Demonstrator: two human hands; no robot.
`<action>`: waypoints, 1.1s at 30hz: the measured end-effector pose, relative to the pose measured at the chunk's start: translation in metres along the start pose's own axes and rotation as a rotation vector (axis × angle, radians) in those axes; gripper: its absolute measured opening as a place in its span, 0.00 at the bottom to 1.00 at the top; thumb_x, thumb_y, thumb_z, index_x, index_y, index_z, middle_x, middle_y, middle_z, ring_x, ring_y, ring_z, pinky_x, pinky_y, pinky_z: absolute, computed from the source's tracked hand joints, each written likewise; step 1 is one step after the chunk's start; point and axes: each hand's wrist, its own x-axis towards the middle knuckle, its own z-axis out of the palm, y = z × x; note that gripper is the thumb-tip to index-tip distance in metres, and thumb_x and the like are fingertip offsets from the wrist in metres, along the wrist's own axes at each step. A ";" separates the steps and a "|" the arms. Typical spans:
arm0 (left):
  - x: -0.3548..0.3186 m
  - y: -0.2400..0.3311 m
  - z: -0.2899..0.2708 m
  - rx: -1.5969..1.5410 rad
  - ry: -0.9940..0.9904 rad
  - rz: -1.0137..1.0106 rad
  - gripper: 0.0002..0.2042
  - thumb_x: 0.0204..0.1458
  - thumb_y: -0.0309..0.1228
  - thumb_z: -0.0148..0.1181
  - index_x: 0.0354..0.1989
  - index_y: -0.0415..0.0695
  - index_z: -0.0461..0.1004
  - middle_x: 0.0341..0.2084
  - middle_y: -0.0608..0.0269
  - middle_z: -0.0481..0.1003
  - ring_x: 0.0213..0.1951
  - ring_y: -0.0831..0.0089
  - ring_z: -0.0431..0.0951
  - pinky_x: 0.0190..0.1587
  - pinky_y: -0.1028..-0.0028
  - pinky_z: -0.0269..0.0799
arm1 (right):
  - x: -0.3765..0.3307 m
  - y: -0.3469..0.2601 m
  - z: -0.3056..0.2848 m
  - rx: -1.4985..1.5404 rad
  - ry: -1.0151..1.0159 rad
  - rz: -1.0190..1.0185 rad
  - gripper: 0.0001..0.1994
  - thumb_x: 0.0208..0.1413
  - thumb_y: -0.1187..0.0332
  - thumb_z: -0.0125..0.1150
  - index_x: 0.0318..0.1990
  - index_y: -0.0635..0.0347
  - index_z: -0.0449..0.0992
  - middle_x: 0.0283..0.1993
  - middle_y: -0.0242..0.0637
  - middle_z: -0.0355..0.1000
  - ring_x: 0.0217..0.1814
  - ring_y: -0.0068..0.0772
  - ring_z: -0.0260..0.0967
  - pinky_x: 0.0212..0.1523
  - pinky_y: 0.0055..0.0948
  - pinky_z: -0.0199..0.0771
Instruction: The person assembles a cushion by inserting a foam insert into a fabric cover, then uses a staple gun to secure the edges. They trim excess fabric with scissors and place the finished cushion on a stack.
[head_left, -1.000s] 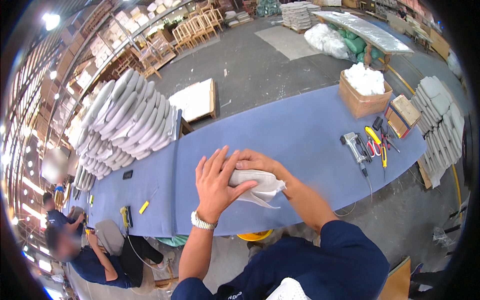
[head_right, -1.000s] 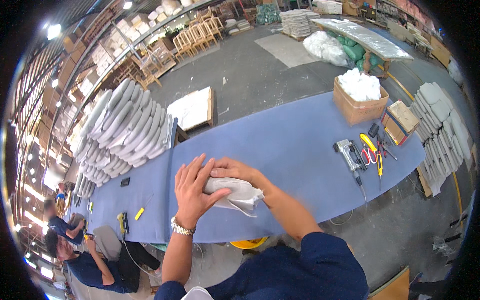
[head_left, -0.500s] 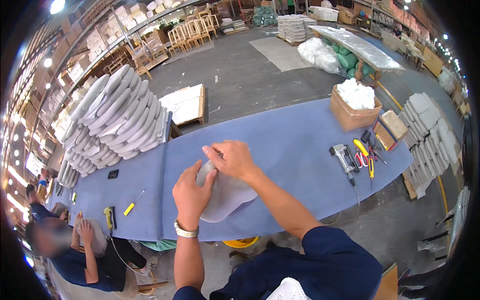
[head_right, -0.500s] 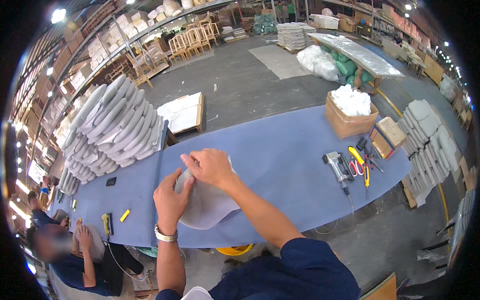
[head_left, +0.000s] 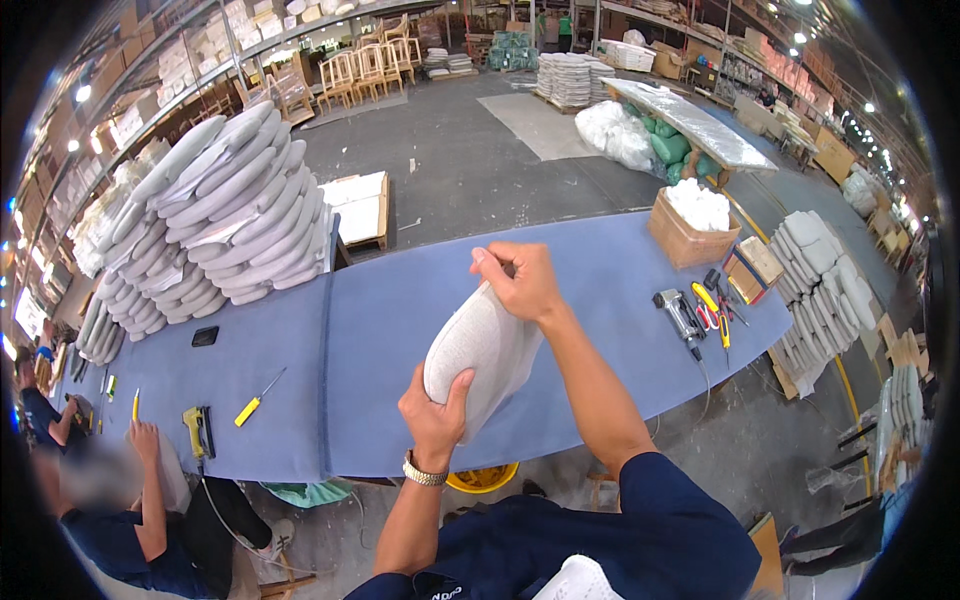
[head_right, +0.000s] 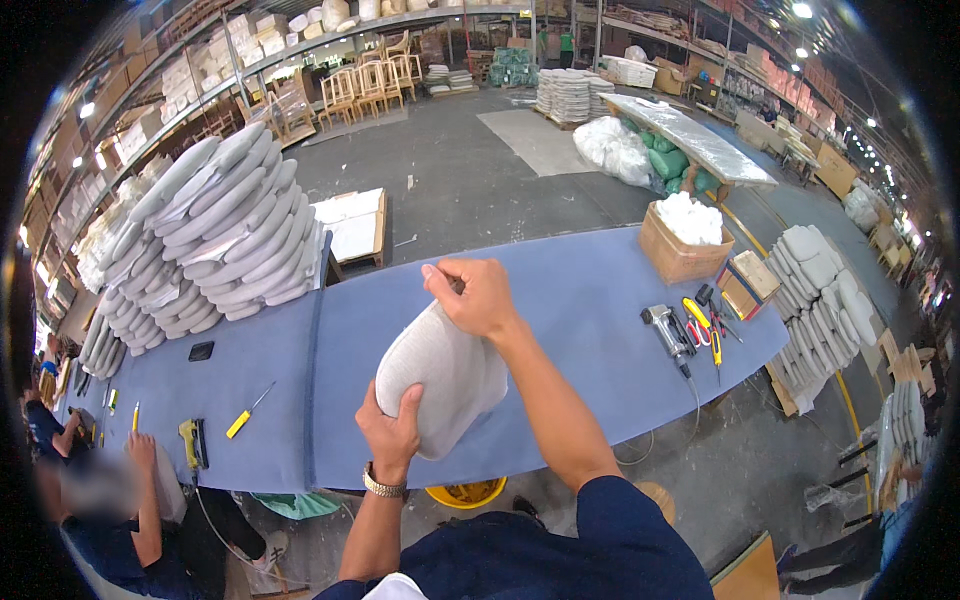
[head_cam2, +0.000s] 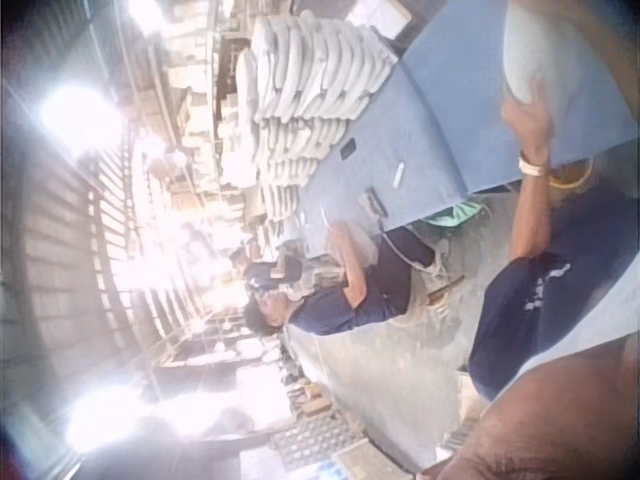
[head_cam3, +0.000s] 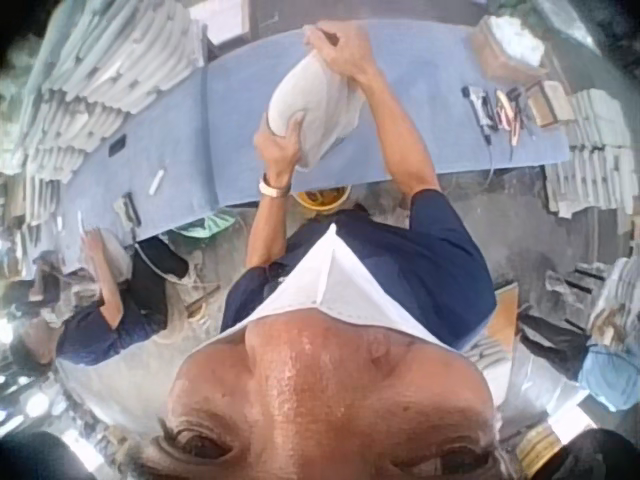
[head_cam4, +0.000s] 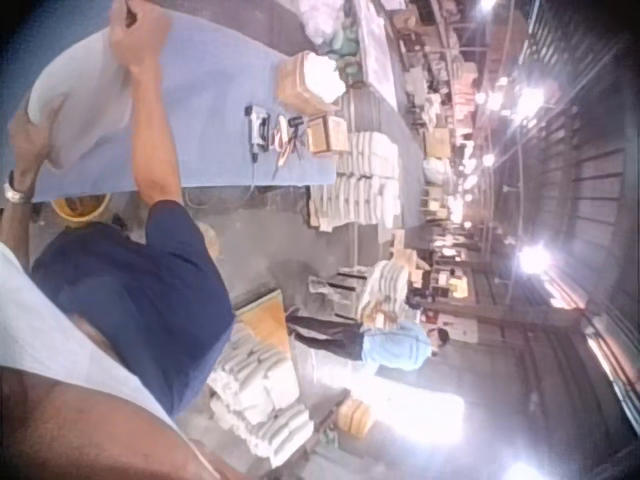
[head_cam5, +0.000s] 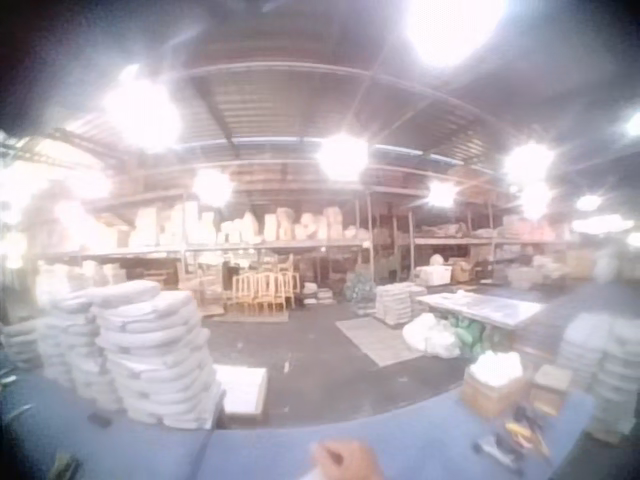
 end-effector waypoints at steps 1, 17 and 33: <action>0.002 0.000 -0.013 -0.010 -0.019 -0.001 0.21 0.53 0.39 0.73 0.47 0.35 0.78 0.31 0.46 0.83 0.34 0.54 0.86 0.38 0.65 0.78 | -0.001 -0.014 0.007 0.002 0.012 -0.010 0.17 0.62 0.59 0.63 0.27 0.63 0.81 0.20 0.38 0.74 0.21 0.23 0.69 0.25 0.29 0.67; 0.065 -0.017 -0.056 -0.147 -0.285 -0.142 0.22 0.62 0.43 0.62 0.52 0.34 0.78 0.38 0.40 0.82 0.42 0.47 0.85 0.44 0.61 0.78 | -0.006 0.002 0.056 -0.358 -0.207 0.256 0.21 0.61 0.48 0.62 0.42 0.60 0.84 0.45 0.49 0.80 0.49 0.48 0.76 0.51 0.42 0.73; 0.081 -0.041 -0.057 -0.124 -0.248 0.150 0.20 0.54 0.23 0.65 0.57 0.39 0.77 0.49 0.45 0.81 0.50 0.53 0.84 0.52 0.64 0.79 | -0.016 0.041 0.101 -0.014 0.256 -0.058 0.19 0.62 0.65 0.50 0.23 0.65 0.80 0.24 0.39 0.74 0.27 0.32 0.68 0.30 0.33 0.65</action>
